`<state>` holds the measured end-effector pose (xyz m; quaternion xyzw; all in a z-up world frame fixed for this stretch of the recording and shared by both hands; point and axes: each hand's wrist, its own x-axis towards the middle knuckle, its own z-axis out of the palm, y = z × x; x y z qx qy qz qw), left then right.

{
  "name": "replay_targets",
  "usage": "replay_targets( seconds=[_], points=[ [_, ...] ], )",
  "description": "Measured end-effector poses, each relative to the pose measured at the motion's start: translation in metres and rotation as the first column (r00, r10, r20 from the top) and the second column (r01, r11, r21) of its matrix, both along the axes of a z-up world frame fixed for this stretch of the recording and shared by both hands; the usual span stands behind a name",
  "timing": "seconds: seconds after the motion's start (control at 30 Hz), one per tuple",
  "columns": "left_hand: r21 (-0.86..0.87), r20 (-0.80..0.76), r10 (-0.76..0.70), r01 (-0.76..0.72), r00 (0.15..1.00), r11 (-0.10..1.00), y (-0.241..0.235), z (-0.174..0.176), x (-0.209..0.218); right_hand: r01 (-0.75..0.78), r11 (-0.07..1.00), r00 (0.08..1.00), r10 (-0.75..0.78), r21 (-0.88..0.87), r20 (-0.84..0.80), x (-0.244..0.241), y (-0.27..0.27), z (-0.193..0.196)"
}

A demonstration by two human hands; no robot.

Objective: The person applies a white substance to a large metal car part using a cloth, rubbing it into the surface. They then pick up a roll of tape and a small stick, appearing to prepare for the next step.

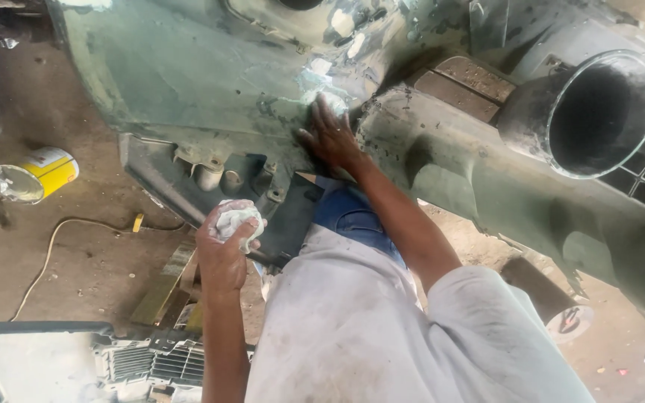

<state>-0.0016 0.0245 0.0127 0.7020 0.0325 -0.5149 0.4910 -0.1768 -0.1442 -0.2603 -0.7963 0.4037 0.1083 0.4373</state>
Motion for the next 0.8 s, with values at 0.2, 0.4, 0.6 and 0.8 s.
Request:
replay_targets(
  seconds=[0.2, 0.4, 0.6, 0.8],
  points=[
    [-0.030, -0.018, 0.055, -0.056, 0.998, 0.998, 0.008, -0.008, 0.003, -0.441, 0.889, 0.837, 0.358, -0.122, -0.413, -0.010, -0.002, 0.001],
    [-0.043, -0.036, 0.035, -0.037, 0.999, 0.998, 0.002, -0.006, 0.003, 0.052, 0.998, 0.991, -0.054, 0.018, 0.120, 0.014, 0.011, -0.011],
    [-0.040, -0.046, 0.031, -0.033, 0.998, 0.999, -0.002, -0.008, 0.006, 0.030, 0.997, 0.971, -0.013, 0.068, -0.241, -0.010, 0.001, -0.011],
    [-0.007, -0.025, 0.005, -0.006, 1.000, 1.000, -0.004, -0.010, 0.004, 0.022, 1.000, 0.994, -0.020, -0.014, 0.108, 0.005, 0.013, -0.007]
  ],
)
